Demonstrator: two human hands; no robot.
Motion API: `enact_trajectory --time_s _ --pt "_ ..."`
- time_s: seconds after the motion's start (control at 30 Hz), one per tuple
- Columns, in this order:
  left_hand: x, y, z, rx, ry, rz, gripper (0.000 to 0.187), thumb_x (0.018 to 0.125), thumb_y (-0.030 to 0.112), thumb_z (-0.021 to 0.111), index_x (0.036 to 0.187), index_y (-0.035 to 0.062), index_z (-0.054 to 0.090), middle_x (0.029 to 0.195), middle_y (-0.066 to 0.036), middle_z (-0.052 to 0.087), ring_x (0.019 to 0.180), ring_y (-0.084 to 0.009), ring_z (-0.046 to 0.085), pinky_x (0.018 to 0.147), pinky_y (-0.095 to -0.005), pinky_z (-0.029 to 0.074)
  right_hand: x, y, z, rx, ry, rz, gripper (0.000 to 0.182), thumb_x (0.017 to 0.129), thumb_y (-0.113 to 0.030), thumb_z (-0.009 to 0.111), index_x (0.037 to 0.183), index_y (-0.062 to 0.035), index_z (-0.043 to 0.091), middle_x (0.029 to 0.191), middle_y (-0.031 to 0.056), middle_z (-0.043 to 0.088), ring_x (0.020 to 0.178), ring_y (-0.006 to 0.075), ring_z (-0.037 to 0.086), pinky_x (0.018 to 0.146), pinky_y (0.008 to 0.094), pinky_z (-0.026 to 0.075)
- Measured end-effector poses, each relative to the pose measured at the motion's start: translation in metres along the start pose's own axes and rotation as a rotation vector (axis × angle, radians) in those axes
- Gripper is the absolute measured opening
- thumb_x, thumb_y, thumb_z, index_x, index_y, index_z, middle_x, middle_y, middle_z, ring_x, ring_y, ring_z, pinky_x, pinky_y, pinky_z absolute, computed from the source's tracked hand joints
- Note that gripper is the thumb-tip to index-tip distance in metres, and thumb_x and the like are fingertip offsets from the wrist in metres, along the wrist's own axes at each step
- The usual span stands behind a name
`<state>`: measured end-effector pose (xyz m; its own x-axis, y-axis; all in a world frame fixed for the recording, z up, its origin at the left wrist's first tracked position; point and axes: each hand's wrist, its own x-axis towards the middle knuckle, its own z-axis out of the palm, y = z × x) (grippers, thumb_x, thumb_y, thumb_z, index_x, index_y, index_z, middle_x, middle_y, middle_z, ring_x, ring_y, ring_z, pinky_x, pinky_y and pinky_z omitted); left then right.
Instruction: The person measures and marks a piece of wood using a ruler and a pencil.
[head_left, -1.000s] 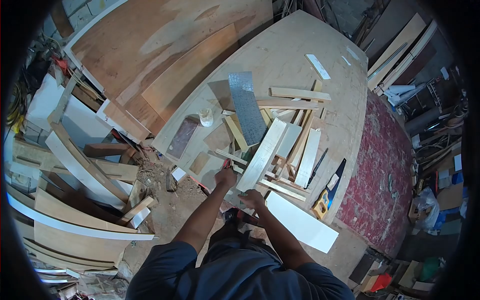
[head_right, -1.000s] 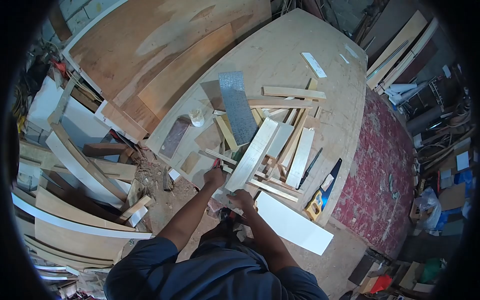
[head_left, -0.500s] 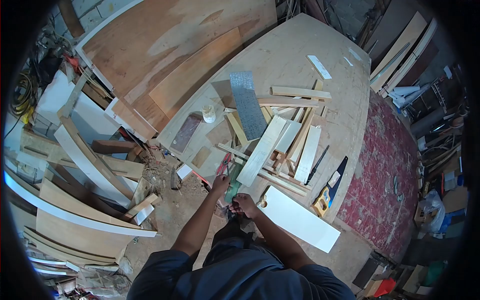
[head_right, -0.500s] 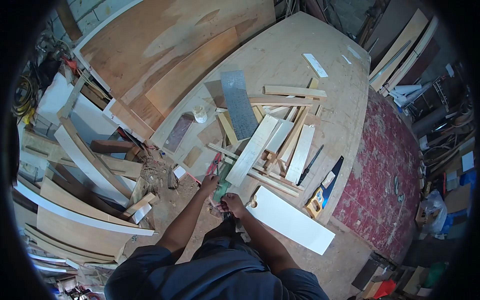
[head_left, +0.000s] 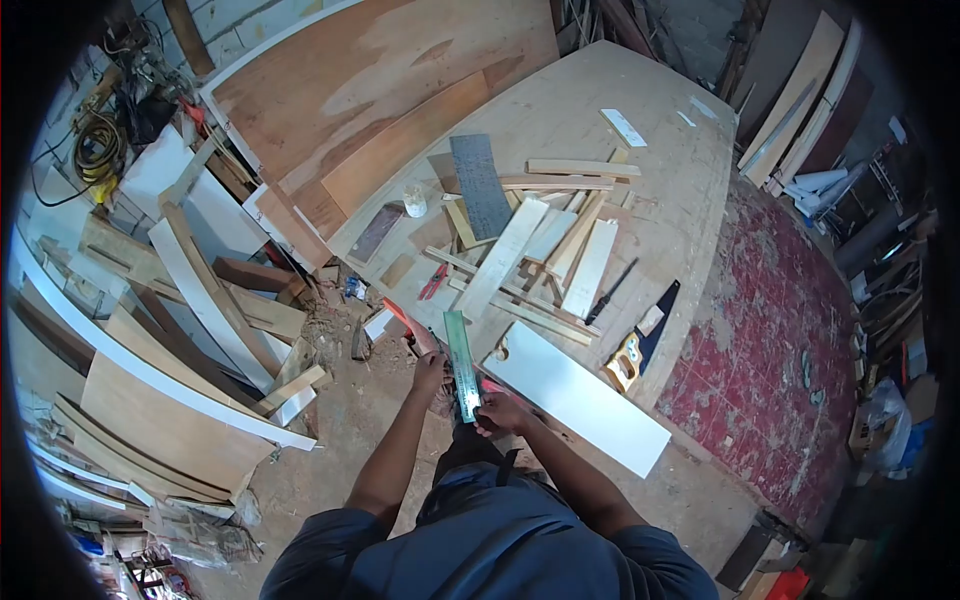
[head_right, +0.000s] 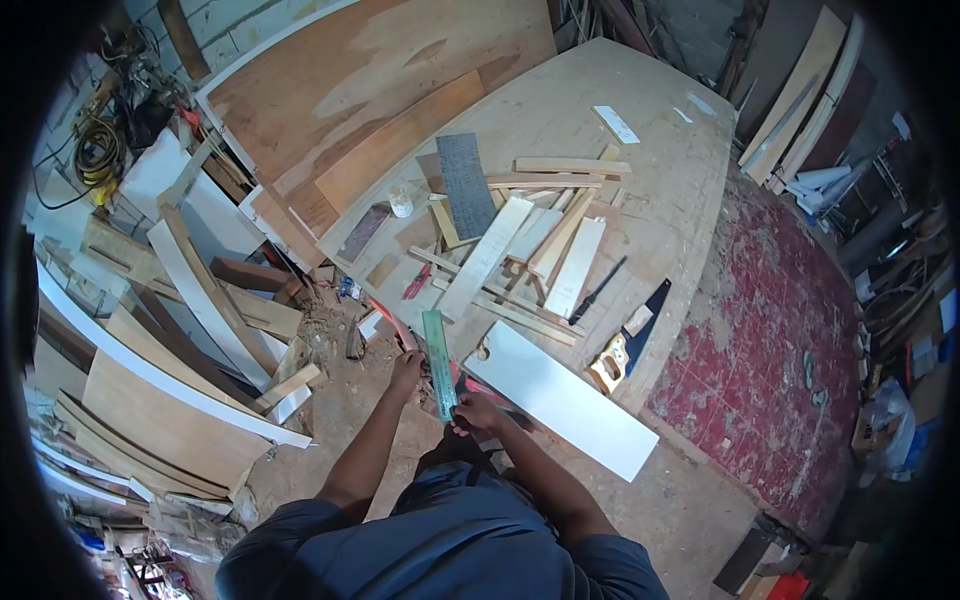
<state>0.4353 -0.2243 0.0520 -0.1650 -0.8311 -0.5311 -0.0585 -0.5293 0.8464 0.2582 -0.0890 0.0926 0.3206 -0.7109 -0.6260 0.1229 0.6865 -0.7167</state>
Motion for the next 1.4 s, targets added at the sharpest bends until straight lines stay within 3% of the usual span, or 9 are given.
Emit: enact_trajectory --time_s 0.27,0.43,0.7,0.93,1.0,1.2,1.3,1.37,1.4 --pt "-0.065 -0.02 0.088 0.093 -0.334 0.107 0.019 0.094 0.019 0.056 0.104 0.0026 0.06 0.085 -0.008 0.067 0.066 -0.0142 0.065 0.056 -0.0253 0.053 -0.084 0.108 -0.061 0.048 0.179 -0.198 0.007 0.095 -0.011 0.052 0.09 -0.0068 0.052 0.086 0.0108 0.067 0.073 0.0203 0.069 0.061 0.0341 0.059" --pt "-0.079 -0.02 0.159 0.141 -0.637 0.069 0.021 0.094 0.016 0.059 0.109 0.0026 0.059 0.093 -0.009 0.069 0.073 -0.0134 0.067 0.06 -0.0233 0.051 -0.145 0.131 -0.096 0.147 0.396 -0.27 0.007 0.093 -0.01 0.054 0.089 -0.0048 0.052 0.085 0.007 0.06 0.076 0.0184 0.066 0.063 0.0348 0.059" --pt "-0.12 -0.013 0.253 0.251 -0.845 0.043 0.021 0.091 0.016 0.063 0.106 0.0021 0.059 0.092 -0.008 0.07 0.076 -0.0126 0.067 0.062 -0.0223 0.052 -0.21 0.157 -0.123 0.292 0.654 -0.359 0.008 0.095 -0.01 0.053 0.094 -0.0034 0.057 0.086 0.0065 0.06 0.076 0.0187 0.065 0.063 0.0338 0.058" --pt "-0.117 -0.034 0.278 0.348 -0.908 0.027 0.018 0.088 0.014 0.067 0.098 0.0011 0.059 0.084 -0.006 0.067 0.072 -0.0122 0.067 0.059 -0.0214 0.051 -0.202 0.202 -0.128 0.493 0.825 -0.263 0.012 0.094 -0.013 0.054 0.095 -0.0017 0.059 0.084 0.0079 0.063 0.071 0.0197 0.066 0.06 0.0337 0.057" --pt "-0.11 -0.046 0.277 0.359 -0.927 -0.014 0.018 0.087 0.013 0.068 0.096 0.001 0.059 0.082 -0.005 0.066 0.071 -0.0126 0.067 0.058 -0.0213 0.051 -0.197 0.222 -0.129 0.469 0.982 -0.048 0.018 0.091 -0.016 0.058 0.095 0.0013 0.063 0.083 0.011 0.066 0.066 0.02 0.067 0.055 0.0332 0.057" --pt "-0.095 -0.09 0.285 0.487 -0.962 -0.16 0.016 0.088 0.01 0.066 0.097 -0.0002 0.059 0.083 -0.008 0.066 0.065 -0.0157 0.068 0.055 -0.0238 0.053 -0.203 0.263 -0.126 0.036 1.123 0.171 0.026 0.087 -0.022 0.063 0.084 0.0028 0.07 0.071 0.0124 0.068 0.062 0.0179 0.069 0.054 0.0313 0.056" --pt "-0.106 -0.108 0.294 0.827 -1.12 0.057 0.019 0.086 0.011 0.065 0.099 -0.0018 0.062 0.076 -0.009 0.068 0.064 -0.0149 0.068 0.059 -0.0294 0.054 -0.208 0.252 -0.124 -0.156 1.281 0.19 0.027 0.088 -0.024 0.063 0.09 0.0022 0.069 0.075 0.0112 0.069 0.062 0.0175 0.067 0.057 0.0301 0.055" --pt "-0.121 -0.113 0.305 0.864 -1.263 0.154 0.017 0.085 0.013 0.065 0.095 -0.0011 0.064 0.07 -0.011 0.068 0.064 -0.0164 0.068 0.061 -0.0318 0.053 -0.218 0.225 -0.123 0.308 1.188 -0.126 0.025 0.09 -0.025 0.063 0.095 -0.0002 0.067 0.077 0.0079 0.067 0.061 0.0156 0.064 0.058 0.0282 0.054" --pt "-0.129 -0.11 0.312 0.862 -1.277 0.152 0.017 0.085 0.013 0.065 0.095 -0.0011 0.064 0.07 -0.011 0.068 0.064 -0.0164 0.068 0.061 -0.0318 0.053 -0.219 0.214 -0.124 0.312 1.2 -0.121 0.025 0.09 -0.025 0.063 0.095 -0.0002 0.067 0.077 0.0079 0.067 0.061 0.0156 0.064 0.058 0.0282 0.054"
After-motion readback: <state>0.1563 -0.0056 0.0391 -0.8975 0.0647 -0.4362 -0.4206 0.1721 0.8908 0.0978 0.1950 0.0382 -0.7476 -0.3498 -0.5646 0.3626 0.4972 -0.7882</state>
